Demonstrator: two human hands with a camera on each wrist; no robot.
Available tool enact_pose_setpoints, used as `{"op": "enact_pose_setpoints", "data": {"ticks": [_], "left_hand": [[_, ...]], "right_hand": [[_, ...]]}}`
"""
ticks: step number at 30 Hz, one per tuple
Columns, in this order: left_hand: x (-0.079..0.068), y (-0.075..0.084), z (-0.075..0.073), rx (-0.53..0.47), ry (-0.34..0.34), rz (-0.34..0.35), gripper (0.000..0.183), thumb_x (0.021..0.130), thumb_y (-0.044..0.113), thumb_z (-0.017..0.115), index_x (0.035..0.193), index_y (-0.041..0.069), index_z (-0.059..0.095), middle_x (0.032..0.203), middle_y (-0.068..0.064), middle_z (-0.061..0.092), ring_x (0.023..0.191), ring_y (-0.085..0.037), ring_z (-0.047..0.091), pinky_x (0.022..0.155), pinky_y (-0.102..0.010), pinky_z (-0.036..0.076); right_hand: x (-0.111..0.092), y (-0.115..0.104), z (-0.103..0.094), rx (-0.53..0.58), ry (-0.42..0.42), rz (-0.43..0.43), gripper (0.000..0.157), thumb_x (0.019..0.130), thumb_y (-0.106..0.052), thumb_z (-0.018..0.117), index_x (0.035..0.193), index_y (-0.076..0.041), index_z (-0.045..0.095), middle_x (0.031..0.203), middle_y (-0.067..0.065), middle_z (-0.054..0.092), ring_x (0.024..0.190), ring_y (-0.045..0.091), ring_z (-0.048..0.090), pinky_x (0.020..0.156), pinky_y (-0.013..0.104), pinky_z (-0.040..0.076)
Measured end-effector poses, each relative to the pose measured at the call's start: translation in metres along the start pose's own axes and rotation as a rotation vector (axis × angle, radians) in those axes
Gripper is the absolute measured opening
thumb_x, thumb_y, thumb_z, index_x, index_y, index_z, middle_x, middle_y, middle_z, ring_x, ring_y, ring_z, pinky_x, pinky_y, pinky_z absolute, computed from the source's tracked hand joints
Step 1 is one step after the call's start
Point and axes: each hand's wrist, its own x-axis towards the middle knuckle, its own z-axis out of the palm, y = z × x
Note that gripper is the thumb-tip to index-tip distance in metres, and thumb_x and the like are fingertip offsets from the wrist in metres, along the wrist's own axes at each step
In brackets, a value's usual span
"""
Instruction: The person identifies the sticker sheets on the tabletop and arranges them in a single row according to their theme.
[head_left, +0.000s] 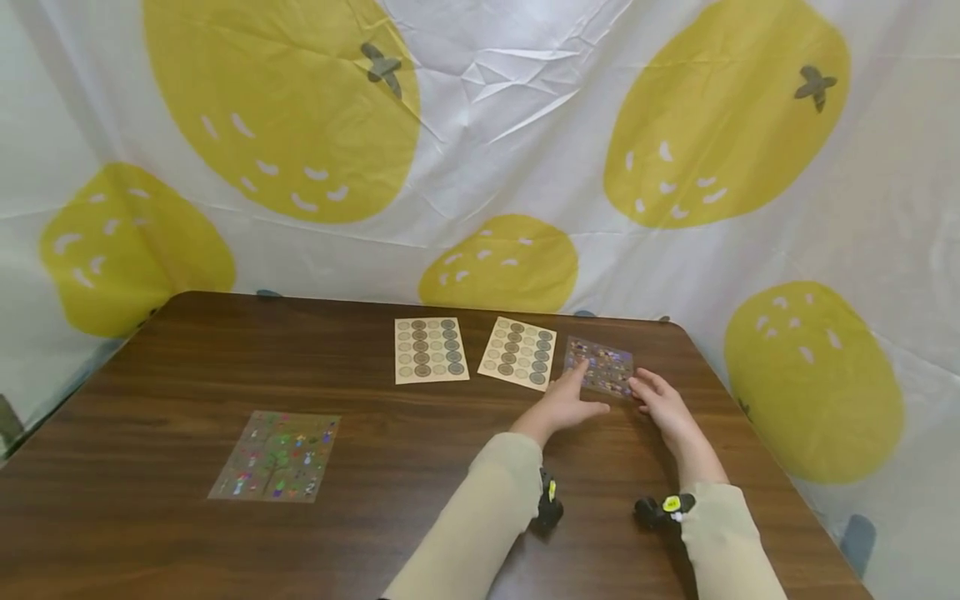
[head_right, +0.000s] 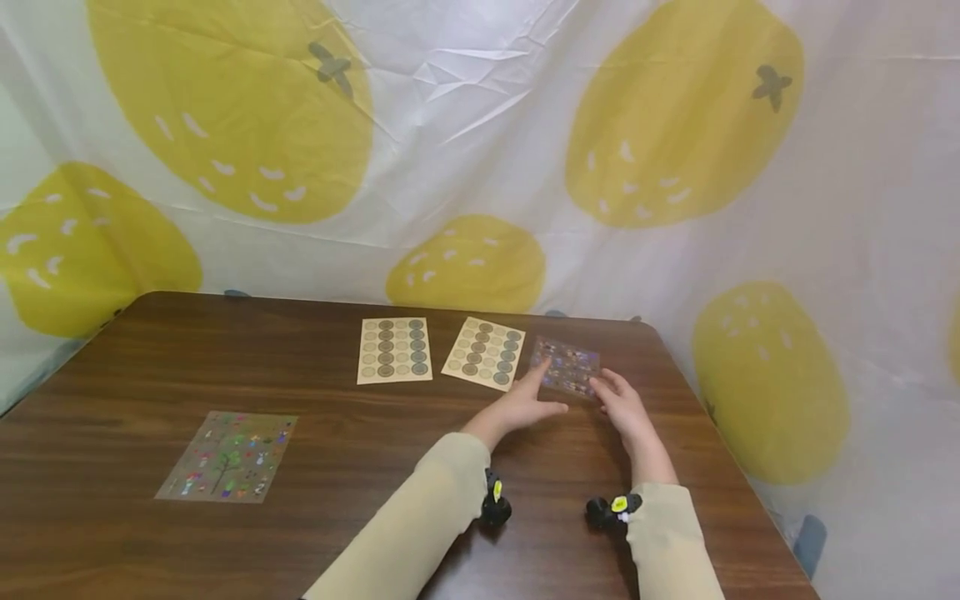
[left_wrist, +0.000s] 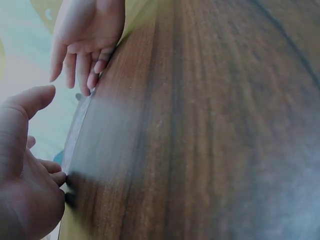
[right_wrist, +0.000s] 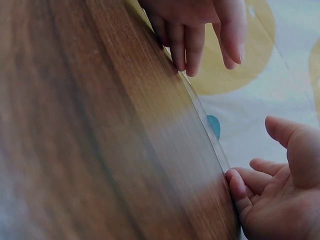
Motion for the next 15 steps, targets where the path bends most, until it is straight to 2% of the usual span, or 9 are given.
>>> {"op": "enact_pose_setpoints", "data": {"ticks": [8, 11, 15], "left_hand": [[-0.0032, 0.0017, 0.002, -0.007, 0.025, 0.0, 0.082, 0.08, 0.039, 0.065, 0.144, 0.019, 0.018, 0.145, -0.012, 0.023, 0.131, -0.032, 0.021, 0.103, -0.045, 0.021], [-0.0044, 0.0015, 0.0015, -0.037, 0.037, -0.004, 0.081, 0.08, 0.039, 0.065, 0.144, 0.021, 0.019, 0.145, -0.008, 0.024, 0.131, -0.027, 0.022, 0.103, -0.042, 0.022], [-0.0037, -0.0002, 0.0018, -0.097, 0.066, 0.012, 0.079, 0.08, 0.036, 0.065, 0.144, 0.018, 0.021, 0.145, -0.005, 0.025, 0.13, -0.022, 0.024, 0.103, -0.038, 0.023]], "right_hand": [[-0.0023, -0.0016, 0.0016, 0.022, 0.013, 0.013, 0.069, 0.094, -0.036, 0.042, 0.14, 0.006, 0.012, 0.135, 0.029, 0.029, 0.119, 0.035, 0.034, 0.089, 0.033, 0.036], [-0.0019, -0.0016, 0.0026, 0.033, 0.016, 0.007, 0.067, 0.095, -0.033, 0.041, 0.14, 0.007, 0.011, 0.135, 0.029, 0.028, 0.119, 0.035, 0.034, 0.089, 0.034, 0.035], [-0.0019, -0.0015, 0.0027, 0.044, 0.018, 0.007, 0.066, 0.096, -0.031, 0.041, 0.14, 0.008, 0.01, 0.135, 0.029, 0.028, 0.118, 0.035, 0.034, 0.088, 0.032, 0.035]]}}
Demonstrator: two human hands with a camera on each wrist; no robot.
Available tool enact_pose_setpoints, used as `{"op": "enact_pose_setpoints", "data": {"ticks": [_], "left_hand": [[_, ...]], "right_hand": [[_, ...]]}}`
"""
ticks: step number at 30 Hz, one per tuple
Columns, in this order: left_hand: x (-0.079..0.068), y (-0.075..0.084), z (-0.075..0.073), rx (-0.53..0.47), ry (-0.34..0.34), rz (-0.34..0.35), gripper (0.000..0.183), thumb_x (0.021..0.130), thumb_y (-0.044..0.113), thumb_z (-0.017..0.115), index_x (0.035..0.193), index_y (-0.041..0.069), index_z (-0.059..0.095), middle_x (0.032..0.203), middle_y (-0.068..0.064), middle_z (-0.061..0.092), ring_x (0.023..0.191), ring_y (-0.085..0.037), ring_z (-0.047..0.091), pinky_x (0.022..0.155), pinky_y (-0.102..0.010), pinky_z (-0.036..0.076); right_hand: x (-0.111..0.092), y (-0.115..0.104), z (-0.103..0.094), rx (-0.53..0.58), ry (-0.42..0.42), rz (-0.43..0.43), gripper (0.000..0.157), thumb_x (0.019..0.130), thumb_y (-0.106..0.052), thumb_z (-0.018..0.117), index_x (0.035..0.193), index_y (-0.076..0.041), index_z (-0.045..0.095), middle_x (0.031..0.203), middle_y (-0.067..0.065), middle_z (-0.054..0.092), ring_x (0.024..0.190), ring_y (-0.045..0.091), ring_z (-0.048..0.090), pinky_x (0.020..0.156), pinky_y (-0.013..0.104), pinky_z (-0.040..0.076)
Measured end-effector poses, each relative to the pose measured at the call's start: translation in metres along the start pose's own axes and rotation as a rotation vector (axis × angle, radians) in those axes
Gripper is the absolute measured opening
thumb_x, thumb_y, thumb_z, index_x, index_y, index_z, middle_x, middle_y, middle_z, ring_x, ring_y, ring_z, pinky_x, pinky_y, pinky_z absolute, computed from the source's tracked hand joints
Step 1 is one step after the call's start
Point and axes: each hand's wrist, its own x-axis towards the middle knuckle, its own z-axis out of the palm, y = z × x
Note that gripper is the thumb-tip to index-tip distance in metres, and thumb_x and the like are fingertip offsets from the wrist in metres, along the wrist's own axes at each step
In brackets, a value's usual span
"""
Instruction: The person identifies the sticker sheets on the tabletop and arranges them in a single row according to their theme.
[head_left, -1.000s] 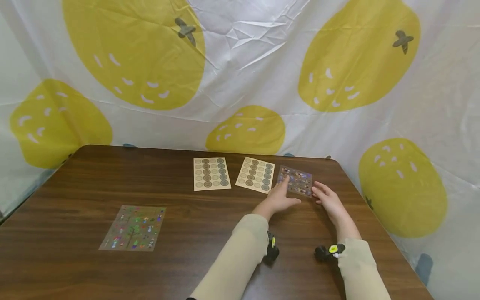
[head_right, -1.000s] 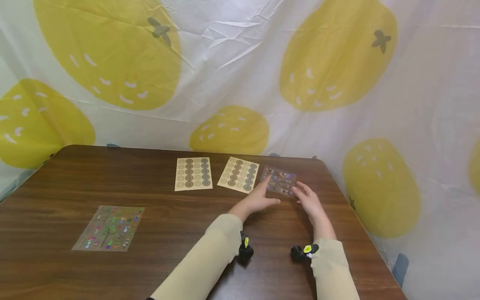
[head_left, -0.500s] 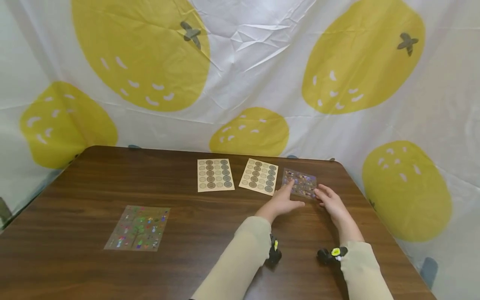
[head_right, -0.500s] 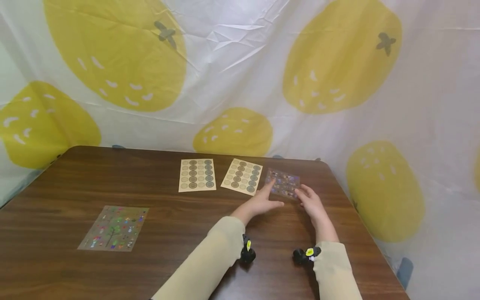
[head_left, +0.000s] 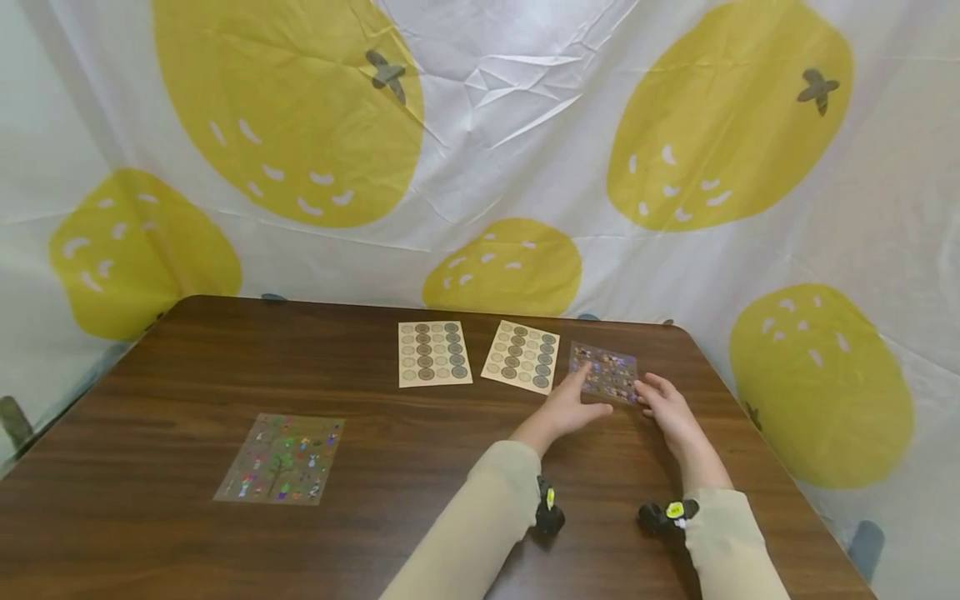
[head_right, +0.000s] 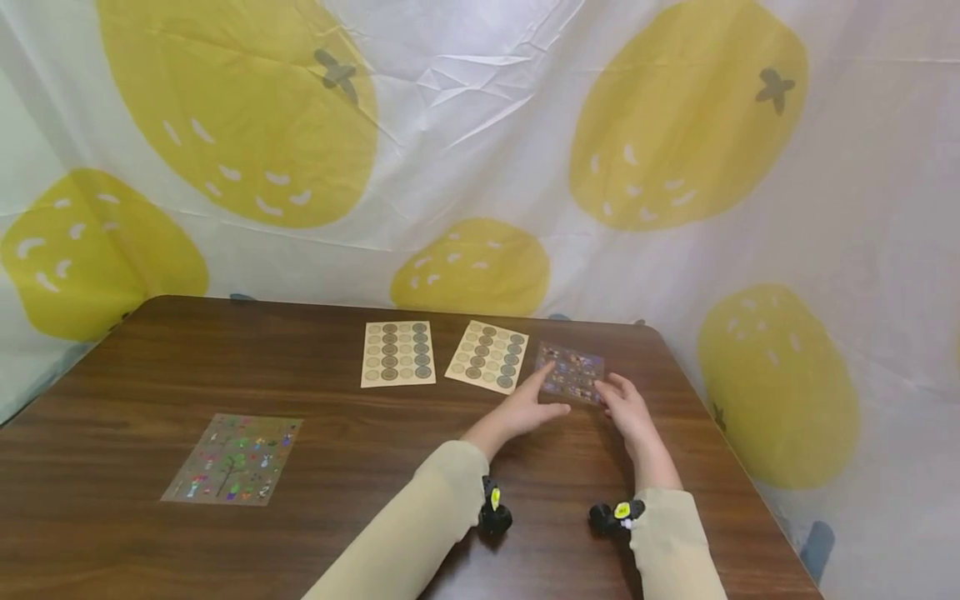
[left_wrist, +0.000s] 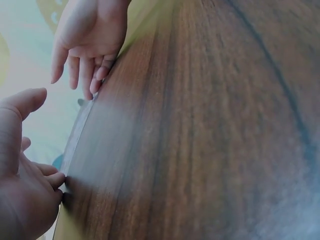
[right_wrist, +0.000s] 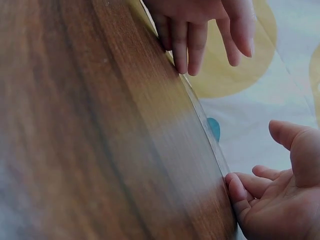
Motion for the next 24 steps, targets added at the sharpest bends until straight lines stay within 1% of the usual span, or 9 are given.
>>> {"op": "enact_pose_setpoints", "data": {"ticks": [2, 4, 10, 16, 21, 24], "left_hand": [[0.001, -0.002, 0.001, -0.039, 0.02, 0.008, 0.079, 0.08, 0.035, 0.065, 0.143, 0.016, 0.022, 0.144, -0.005, 0.027, 0.13, -0.022, 0.025, 0.103, -0.038, 0.023], [0.001, -0.004, 0.002, -0.075, 0.032, 0.008, 0.077, 0.081, 0.034, 0.065, 0.143, 0.017, 0.023, 0.144, -0.004, 0.027, 0.13, -0.021, 0.026, 0.103, -0.037, 0.023], [-0.003, -0.006, 0.002, -0.154, 0.042, -0.018, 0.075, 0.081, 0.033, 0.065, 0.143, 0.02, 0.024, 0.144, -0.003, 0.027, 0.13, -0.021, 0.026, 0.103, -0.039, 0.023], [-0.008, -0.008, 0.001, -0.221, 0.062, -0.007, 0.073, 0.081, 0.03, 0.065, 0.142, 0.019, 0.026, 0.143, -0.006, 0.03, 0.128, -0.024, 0.028, 0.103, -0.04, 0.024], [-0.01, -0.009, 0.001, -0.251, 0.055, -0.009, 0.074, 0.082, 0.029, 0.064, 0.143, 0.016, 0.024, 0.143, -0.007, 0.029, 0.129, -0.026, 0.027, 0.103, -0.041, 0.024], [-0.01, -0.007, 0.001, -0.24, 0.037, -0.021, 0.076, 0.082, 0.03, 0.064, 0.143, 0.015, 0.021, 0.144, -0.008, 0.027, 0.129, -0.026, 0.026, 0.103, -0.041, 0.023]], "right_hand": [[-0.001, 0.0, 0.0, 0.004, 0.004, 0.002, 0.065, 0.096, -0.03, 0.04, 0.14, 0.008, 0.01, 0.135, 0.029, 0.029, 0.118, 0.035, 0.034, 0.088, 0.031, 0.036], [-0.002, 0.0, 0.0, 0.011, 0.008, 0.007, 0.064, 0.096, -0.029, 0.04, 0.14, 0.007, 0.01, 0.135, 0.029, 0.029, 0.118, 0.035, 0.034, 0.087, 0.03, 0.037], [-0.006, -0.004, 0.002, 0.018, 0.006, 0.01, 0.067, 0.095, -0.033, 0.041, 0.14, 0.007, 0.01, 0.137, 0.028, 0.026, 0.117, 0.035, 0.035, 0.087, 0.03, 0.038], [-0.008, -0.003, 0.001, 0.019, -0.004, 0.02, 0.066, 0.095, -0.031, 0.041, 0.141, 0.005, 0.009, 0.14, 0.027, 0.022, 0.119, 0.035, 0.034, 0.089, 0.03, 0.037], [-0.009, -0.001, 0.002, 0.004, -0.021, 0.013, 0.067, 0.096, -0.032, 0.041, 0.141, 0.005, 0.008, 0.14, 0.028, 0.02, 0.12, 0.036, 0.034, 0.091, 0.034, 0.036], [-0.009, -0.002, 0.002, -0.001, -0.023, 0.012, 0.068, 0.095, -0.033, 0.041, 0.141, 0.005, 0.007, 0.139, 0.028, 0.021, 0.12, 0.037, 0.034, 0.093, 0.037, 0.034]]}}
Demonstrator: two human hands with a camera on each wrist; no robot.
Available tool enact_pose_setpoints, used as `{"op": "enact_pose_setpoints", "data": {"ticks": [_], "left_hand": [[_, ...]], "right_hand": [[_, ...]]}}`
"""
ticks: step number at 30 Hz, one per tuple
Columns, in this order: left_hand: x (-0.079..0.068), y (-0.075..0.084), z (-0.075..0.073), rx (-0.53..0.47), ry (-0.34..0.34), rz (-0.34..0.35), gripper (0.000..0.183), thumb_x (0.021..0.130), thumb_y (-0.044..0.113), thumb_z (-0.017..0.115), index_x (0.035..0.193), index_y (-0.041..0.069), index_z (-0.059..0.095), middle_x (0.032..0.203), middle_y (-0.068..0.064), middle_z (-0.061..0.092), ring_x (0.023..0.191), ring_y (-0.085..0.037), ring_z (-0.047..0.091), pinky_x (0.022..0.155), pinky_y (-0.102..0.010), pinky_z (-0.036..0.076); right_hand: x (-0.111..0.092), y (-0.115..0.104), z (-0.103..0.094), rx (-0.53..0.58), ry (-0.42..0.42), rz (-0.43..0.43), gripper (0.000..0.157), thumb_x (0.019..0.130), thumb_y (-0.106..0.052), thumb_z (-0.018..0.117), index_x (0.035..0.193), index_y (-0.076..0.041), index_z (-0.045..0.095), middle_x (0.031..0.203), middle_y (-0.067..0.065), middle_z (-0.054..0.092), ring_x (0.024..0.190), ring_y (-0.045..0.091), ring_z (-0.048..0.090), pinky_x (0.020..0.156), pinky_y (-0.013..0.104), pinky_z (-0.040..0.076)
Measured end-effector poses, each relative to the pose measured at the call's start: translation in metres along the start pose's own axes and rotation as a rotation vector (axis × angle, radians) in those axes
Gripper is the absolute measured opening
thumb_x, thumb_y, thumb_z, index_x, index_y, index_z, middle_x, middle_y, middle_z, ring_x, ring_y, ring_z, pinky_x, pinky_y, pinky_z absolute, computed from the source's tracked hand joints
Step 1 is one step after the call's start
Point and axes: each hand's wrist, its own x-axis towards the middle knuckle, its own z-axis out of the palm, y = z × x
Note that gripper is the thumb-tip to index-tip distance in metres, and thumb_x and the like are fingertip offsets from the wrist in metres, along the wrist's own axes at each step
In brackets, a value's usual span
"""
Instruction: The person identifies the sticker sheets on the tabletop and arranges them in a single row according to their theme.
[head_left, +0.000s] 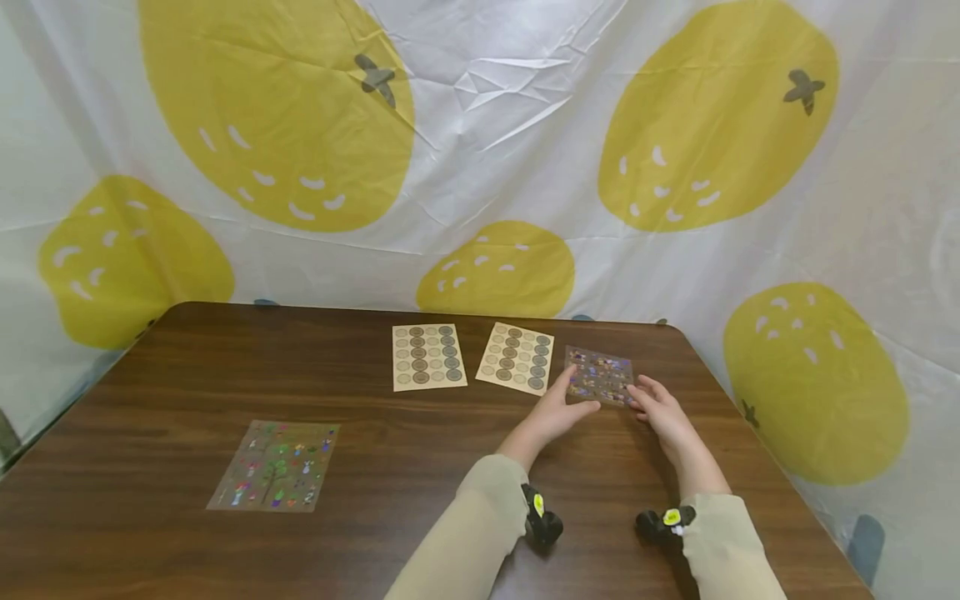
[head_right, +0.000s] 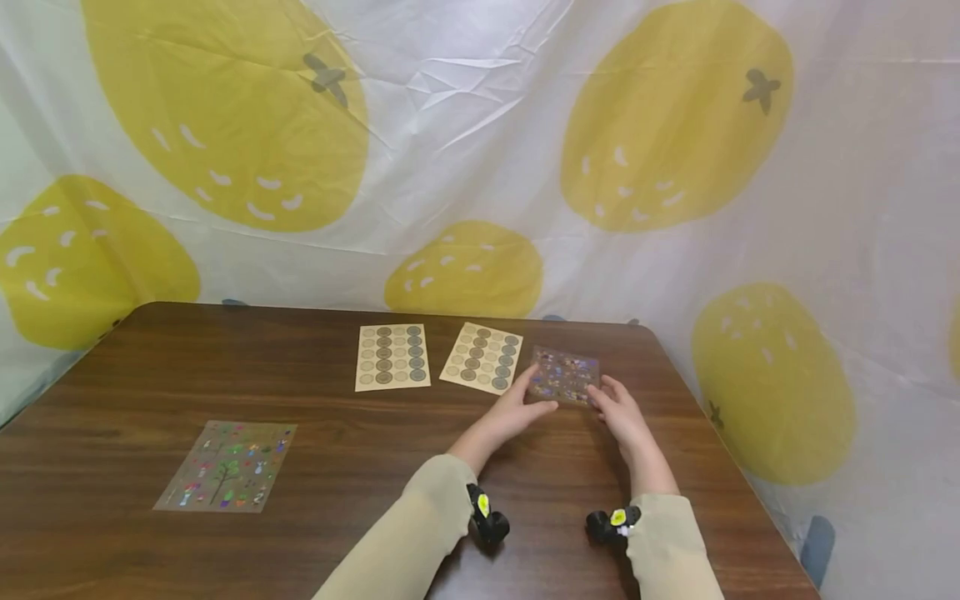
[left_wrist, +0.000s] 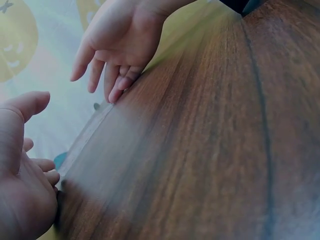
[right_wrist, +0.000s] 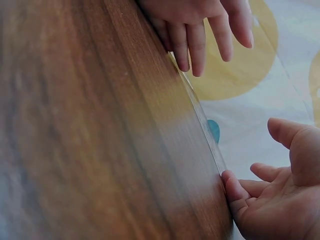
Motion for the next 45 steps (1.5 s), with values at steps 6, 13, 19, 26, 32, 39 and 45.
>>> {"op": "enact_pose_setpoints", "data": {"ticks": [6, 13, 19, 26, 32, 39, 45], "left_hand": [[0.002, 0.002, 0.003, 0.082, -0.016, -0.015, 0.081, 0.08, 0.033, 0.066, 0.144, 0.015, 0.019, 0.145, -0.007, 0.026, 0.13, -0.024, 0.025, 0.103, -0.04, 0.023], [0.0, 0.001, 0.002, -0.013, -0.005, 0.016, 0.082, 0.08, 0.029, 0.066, 0.144, 0.014, 0.018, 0.146, -0.006, 0.023, 0.131, -0.024, 0.023, 0.104, -0.039, 0.021], [0.001, -0.002, 0.001, -0.041, 0.006, 0.042, 0.081, 0.08, 0.026, 0.066, 0.144, 0.015, 0.017, 0.145, -0.008, 0.023, 0.13, -0.025, 0.023, 0.104, -0.04, 0.02], [0.001, -0.002, 0.0, -0.065, 0.02, 0.041, 0.081, 0.08, 0.022, 0.066, 0.144, 0.014, 0.018, 0.145, -0.009, 0.025, 0.129, -0.025, 0.025, 0.104, -0.039, 0.021], [0.001, -0.003, 0.001, -0.106, 0.02, 0.024, 0.079, 0.081, 0.022, 0.066, 0.144, 0.014, 0.019, 0.144, -0.013, 0.025, 0.126, -0.03, 0.031, 0.1, -0.04, 0.029], [0.001, -0.003, 0.003, -0.139, 0.04, 0.039, 0.079, 0.081, 0.02, 0.066, 0.144, 0.011, 0.018, 0.141, -0.016, 0.029, 0.115, -0.029, 0.045, 0.088, -0.037, 0.042], [0.001, -0.004, 0.005, -0.13, 0.056, 0.054, 0.082, 0.081, 0.017, 0.065, 0.144, 0.007, 0.013, 0.14, -0.019, 0.029, 0.107, -0.029, 0.05, 0.081, -0.033, 0.046]], "right_hand": [[-0.002, -0.001, 0.002, 0.0, -0.005, 0.013, 0.067, 0.095, -0.03, 0.042, 0.141, 0.005, 0.008, 0.14, 0.028, 0.021, 0.119, 0.036, 0.034, 0.092, 0.037, 0.034], [-0.003, -0.003, 0.003, -0.015, -0.004, 0.005, 0.066, 0.096, -0.028, 0.042, 0.141, 0.005, 0.007, 0.139, 0.028, 0.024, 0.115, 0.036, 0.036, 0.087, 0.034, 0.035], [-0.004, -0.004, 0.004, -0.029, 0.005, -0.004, 0.068, 0.096, -0.03, 0.042, 0.141, 0.006, 0.007, 0.137, 0.028, 0.027, 0.111, 0.035, 0.038, 0.082, 0.031, 0.036], [-0.004, -0.004, 0.005, -0.035, 0.008, -0.007, 0.067, 0.096, -0.03, 0.041, 0.141, 0.005, 0.006, 0.136, 0.028, 0.029, 0.109, 0.034, 0.038, 0.08, 0.031, 0.036], [-0.004, -0.004, 0.006, -0.037, 0.018, -0.005, 0.065, 0.096, -0.028, 0.041, 0.141, 0.005, 0.007, 0.133, 0.028, 0.032, 0.105, 0.031, 0.04, 0.077, 0.03, 0.037], [-0.005, -0.005, 0.01, -0.022, 0.028, -0.005, 0.066, 0.095, -0.026, 0.044, 0.141, 0.003, 0.008, 0.133, 0.028, 0.034, 0.111, 0.034, 0.038, 0.087, 0.035, 0.036], [-0.005, -0.004, 0.012, -0.032, 0.009, -0.005, 0.069, 0.094, -0.029, 0.048, 0.142, 0.002, 0.009, 0.135, 0.028, 0.032, 0.125, 0.037, 0.028, 0.101, 0.047, 0.023]]}}
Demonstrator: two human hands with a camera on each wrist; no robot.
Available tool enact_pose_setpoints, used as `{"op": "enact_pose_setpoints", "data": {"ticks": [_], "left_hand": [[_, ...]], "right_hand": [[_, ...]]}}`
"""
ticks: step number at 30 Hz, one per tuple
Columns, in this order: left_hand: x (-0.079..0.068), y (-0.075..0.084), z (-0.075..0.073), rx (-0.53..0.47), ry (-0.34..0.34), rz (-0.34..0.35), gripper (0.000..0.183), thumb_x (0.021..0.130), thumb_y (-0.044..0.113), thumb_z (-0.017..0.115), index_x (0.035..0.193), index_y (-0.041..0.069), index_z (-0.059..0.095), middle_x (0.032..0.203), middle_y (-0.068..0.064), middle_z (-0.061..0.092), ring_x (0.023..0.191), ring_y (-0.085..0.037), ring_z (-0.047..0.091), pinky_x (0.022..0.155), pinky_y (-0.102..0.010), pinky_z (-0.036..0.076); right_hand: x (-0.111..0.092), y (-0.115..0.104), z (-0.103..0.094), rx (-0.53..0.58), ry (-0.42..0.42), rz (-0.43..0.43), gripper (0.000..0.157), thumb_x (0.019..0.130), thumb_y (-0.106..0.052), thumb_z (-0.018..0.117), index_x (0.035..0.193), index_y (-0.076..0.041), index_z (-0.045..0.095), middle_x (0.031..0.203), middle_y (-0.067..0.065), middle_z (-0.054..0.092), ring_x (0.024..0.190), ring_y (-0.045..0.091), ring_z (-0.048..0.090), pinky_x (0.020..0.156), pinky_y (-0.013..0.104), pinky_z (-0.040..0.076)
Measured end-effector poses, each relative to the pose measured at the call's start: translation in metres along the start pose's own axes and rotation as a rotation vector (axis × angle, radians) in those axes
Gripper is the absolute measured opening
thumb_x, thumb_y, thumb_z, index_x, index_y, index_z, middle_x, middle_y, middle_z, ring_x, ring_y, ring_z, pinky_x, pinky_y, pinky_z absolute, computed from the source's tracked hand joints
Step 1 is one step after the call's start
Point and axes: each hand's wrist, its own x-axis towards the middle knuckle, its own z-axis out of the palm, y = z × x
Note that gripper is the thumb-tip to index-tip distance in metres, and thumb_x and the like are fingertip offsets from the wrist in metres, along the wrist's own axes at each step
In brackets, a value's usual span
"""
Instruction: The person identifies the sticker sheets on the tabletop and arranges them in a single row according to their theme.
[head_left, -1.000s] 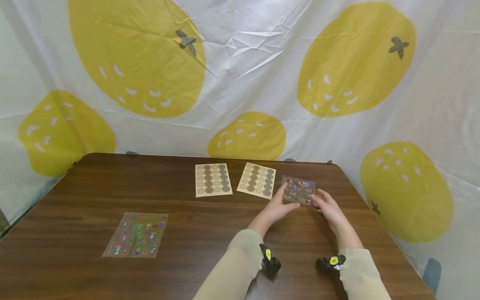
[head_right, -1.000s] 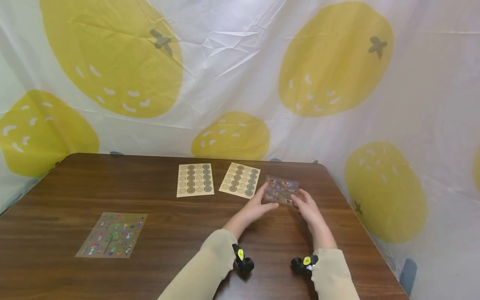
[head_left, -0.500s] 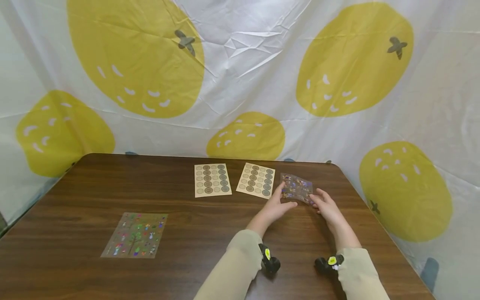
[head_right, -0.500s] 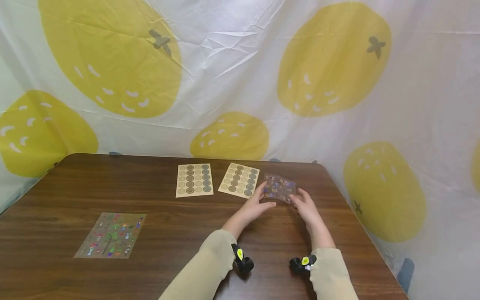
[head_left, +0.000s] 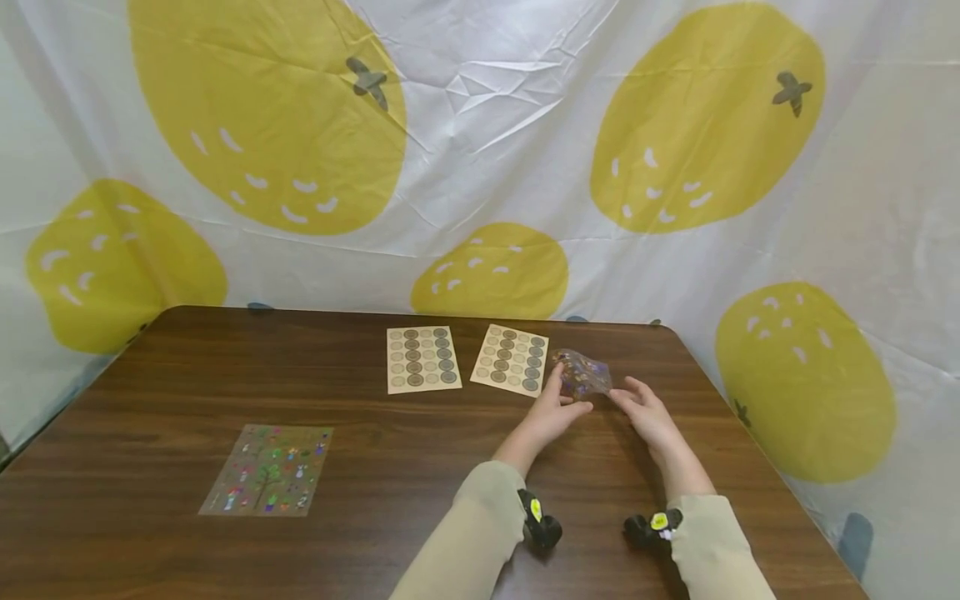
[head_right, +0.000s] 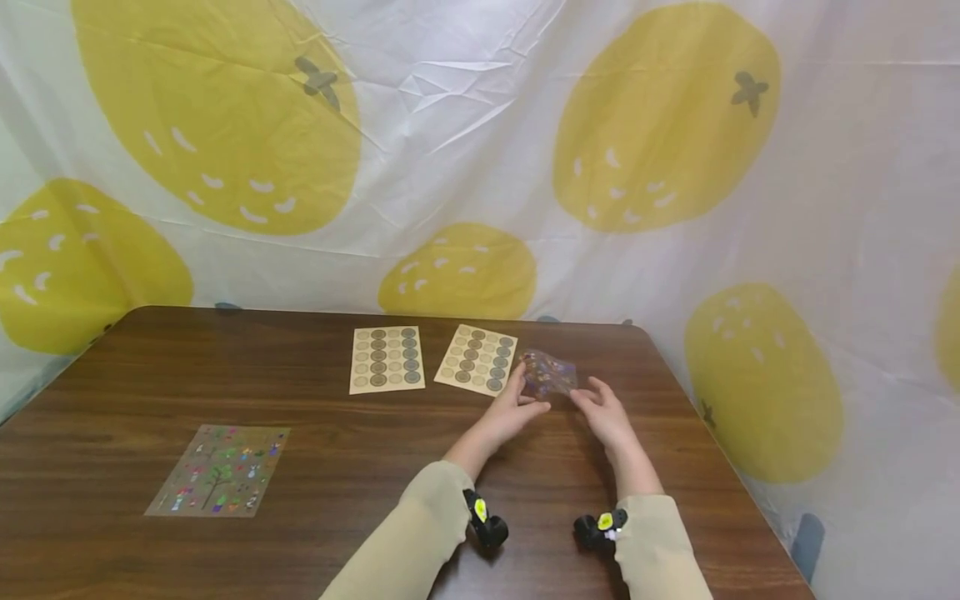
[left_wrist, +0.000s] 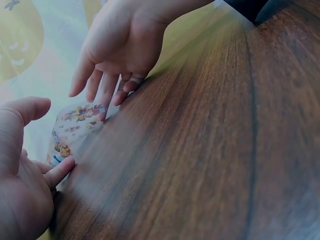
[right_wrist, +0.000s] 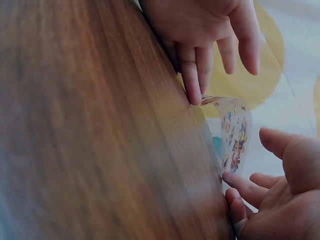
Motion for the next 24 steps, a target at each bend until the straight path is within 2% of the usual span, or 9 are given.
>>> {"op": "enact_pose_setpoints", "data": {"ticks": [6, 11, 17, 20, 24], "left_hand": [[0.0, 0.001, 0.0, 0.014, 0.002, -0.001, 0.083, 0.082, 0.017, 0.065, 0.144, 0.005, 0.011, 0.14, -0.02, 0.029, 0.106, -0.028, 0.05, 0.082, -0.032, 0.045], [0.0, 0.001, 0.0, 0.01, 0.005, -0.012, 0.082, 0.082, 0.018, 0.065, 0.144, 0.006, 0.013, 0.138, -0.021, 0.033, 0.113, -0.029, 0.045, 0.092, -0.036, 0.039], [0.0, 0.0, 0.0, -0.042, 0.002, -0.007, 0.08, 0.082, 0.017, 0.065, 0.144, 0.007, 0.015, 0.137, -0.021, 0.035, 0.122, -0.031, 0.036, 0.1, -0.038, 0.029], [-0.001, 0.0, -0.001, -0.074, 0.006, -0.001, 0.078, 0.082, 0.017, 0.064, 0.143, 0.008, 0.016, 0.136, -0.021, 0.035, 0.122, -0.031, 0.036, 0.1, -0.038, 0.03], [-0.002, -0.001, -0.002, -0.147, 0.005, 0.027, 0.075, 0.082, 0.013, 0.063, 0.143, 0.007, 0.019, 0.134, -0.022, 0.037, 0.118, -0.033, 0.042, 0.095, -0.039, 0.037]], "right_hand": [[0.0, -0.001, 0.001, -0.027, -0.012, 0.009, 0.069, 0.093, -0.032, 0.049, 0.142, -0.001, 0.013, 0.136, 0.026, 0.033, 0.126, 0.038, 0.025, 0.102, 0.052, 0.017], [-0.001, -0.004, 0.004, -0.03, -0.021, 0.009, 0.067, 0.093, -0.031, 0.047, 0.142, 0.0, 0.014, 0.135, 0.027, 0.033, 0.127, 0.039, 0.024, 0.102, 0.054, 0.017], [-0.002, -0.006, 0.008, -0.031, 0.028, 0.007, 0.068, 0.091, -0.033, 0.051, 0.141, 0.002, 0.018, 0.133, 0.027, 0.036, 0.125, 0.038, 0.028, 0.101, 0.052, 0.02], [-0.002, -0.006, 0.01, -0.021, 0.06, 0.013, 0.071, 0.09, -0.035, 0.054, 0.14, 0.002, 0.02, 0.132, 0.027, 0.038, 0.124, 0.038, 0.031, 0.101, 0.051, 0.022], [-0.002, -0.006, 0.013, -0.001, 0.097, 0.022, 0.071, 0.089, -0.035, 0.055, 0.139, 0.003, 0.021, 0.13, 0.027, 0.04, 0.122, 0.037, 0.033, 0.1, 0.05, 0.024]]}}
